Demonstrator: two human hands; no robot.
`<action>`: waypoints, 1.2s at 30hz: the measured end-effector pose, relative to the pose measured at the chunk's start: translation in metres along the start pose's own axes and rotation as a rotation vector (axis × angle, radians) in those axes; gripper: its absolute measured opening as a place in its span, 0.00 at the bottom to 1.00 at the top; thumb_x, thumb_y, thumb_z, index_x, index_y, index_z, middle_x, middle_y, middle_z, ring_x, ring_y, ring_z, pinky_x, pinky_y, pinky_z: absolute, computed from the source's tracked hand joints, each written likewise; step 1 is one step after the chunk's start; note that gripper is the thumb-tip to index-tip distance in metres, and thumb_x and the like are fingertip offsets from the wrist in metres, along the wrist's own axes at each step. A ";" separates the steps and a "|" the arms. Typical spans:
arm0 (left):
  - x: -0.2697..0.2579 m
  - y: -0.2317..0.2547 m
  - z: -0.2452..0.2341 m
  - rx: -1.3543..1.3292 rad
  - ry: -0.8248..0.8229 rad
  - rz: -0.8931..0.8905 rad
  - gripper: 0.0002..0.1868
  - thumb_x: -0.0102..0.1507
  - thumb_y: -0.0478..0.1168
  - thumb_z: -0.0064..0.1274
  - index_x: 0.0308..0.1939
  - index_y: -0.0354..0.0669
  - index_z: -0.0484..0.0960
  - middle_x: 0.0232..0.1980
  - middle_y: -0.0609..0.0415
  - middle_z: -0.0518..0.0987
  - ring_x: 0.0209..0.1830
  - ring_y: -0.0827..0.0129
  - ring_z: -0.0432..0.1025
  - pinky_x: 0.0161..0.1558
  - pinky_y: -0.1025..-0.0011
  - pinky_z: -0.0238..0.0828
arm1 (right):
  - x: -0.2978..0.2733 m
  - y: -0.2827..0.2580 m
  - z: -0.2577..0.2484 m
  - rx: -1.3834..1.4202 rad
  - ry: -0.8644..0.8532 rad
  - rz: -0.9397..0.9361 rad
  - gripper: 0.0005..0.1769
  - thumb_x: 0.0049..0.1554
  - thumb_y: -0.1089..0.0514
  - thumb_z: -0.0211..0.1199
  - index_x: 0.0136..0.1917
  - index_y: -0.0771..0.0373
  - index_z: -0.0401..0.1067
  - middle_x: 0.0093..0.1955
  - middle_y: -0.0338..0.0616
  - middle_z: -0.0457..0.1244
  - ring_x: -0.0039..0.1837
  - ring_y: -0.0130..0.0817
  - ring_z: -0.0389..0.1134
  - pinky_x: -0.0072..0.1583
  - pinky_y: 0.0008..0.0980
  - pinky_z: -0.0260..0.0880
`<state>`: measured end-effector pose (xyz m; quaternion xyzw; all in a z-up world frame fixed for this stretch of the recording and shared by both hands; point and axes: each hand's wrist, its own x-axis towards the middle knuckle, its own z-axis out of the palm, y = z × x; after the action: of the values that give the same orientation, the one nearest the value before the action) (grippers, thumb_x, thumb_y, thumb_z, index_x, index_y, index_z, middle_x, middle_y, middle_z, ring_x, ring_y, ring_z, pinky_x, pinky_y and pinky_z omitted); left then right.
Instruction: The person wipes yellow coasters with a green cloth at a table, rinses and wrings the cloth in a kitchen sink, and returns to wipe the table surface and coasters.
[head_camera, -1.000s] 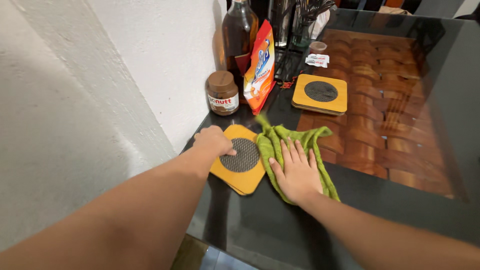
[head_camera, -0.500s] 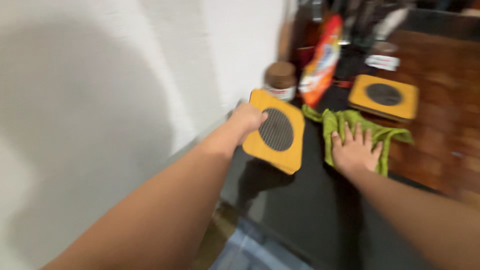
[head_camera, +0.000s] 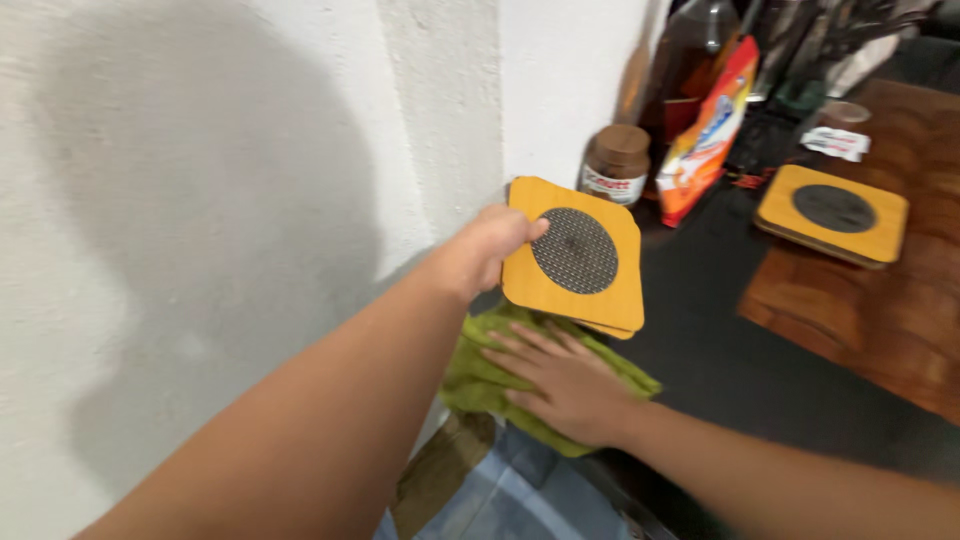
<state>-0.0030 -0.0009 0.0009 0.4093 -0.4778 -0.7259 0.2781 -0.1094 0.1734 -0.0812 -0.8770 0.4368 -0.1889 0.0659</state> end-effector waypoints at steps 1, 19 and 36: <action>0.001 0.001 0.004 0.020 0.027 -0.013 0.18 0.67 0.35 0.48 0.60 0.30 0.74 0.55 0.41 0.81 0.51 0.52 0.79 0.50 0.52 0.80 | -0.017 0.008 -0.005 -0.010 0.003 -0.022 0.32 0.65 0.44 0.51 0.78 0.56 0.57 0.80 0.54 0.54 0.80 0.55 0.50 0.74 0.61 0.43; 0.017 -0.044 0.072 -0.084 0.011 0.008 0.16 0.68 0.35 0.51 0.59 0.34 0.76 0.53 0.45 0.81 0.48 0.56 0.78 0.46 0.54 0.81 | -0.127 0.031 -0.037 -0.137 0.179 0.316 0.29 0.59 0.51 0.54 0.72 0.59 0.66 0.68 0.56 0.63 0.74 0.57 0.58 0.75 0.60 0.46; -0.008 -0.071 0.189 -0.230 -0.126 -0.054 0.27 0.72 0.59 0.29 0.68 0.52 0.70 0.65 0.53 0.77 0.60 0.61 0.75 0.53 0.56 0.77 | -0.101 0.070 -0.132 0.122 0.551 0.702 0.30 0.64 0.46 0.48 0.79 0.46 0.57 0.79 0.45 0.56 0.82 0.47 0.49 0.77 0.50 0.29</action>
<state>-0.1623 0.1206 -0.0226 0.3410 -0.3968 -0.8073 0.2732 -0.2675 0.2171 -0.0071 -0.5872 0.6973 -0.4070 0.0586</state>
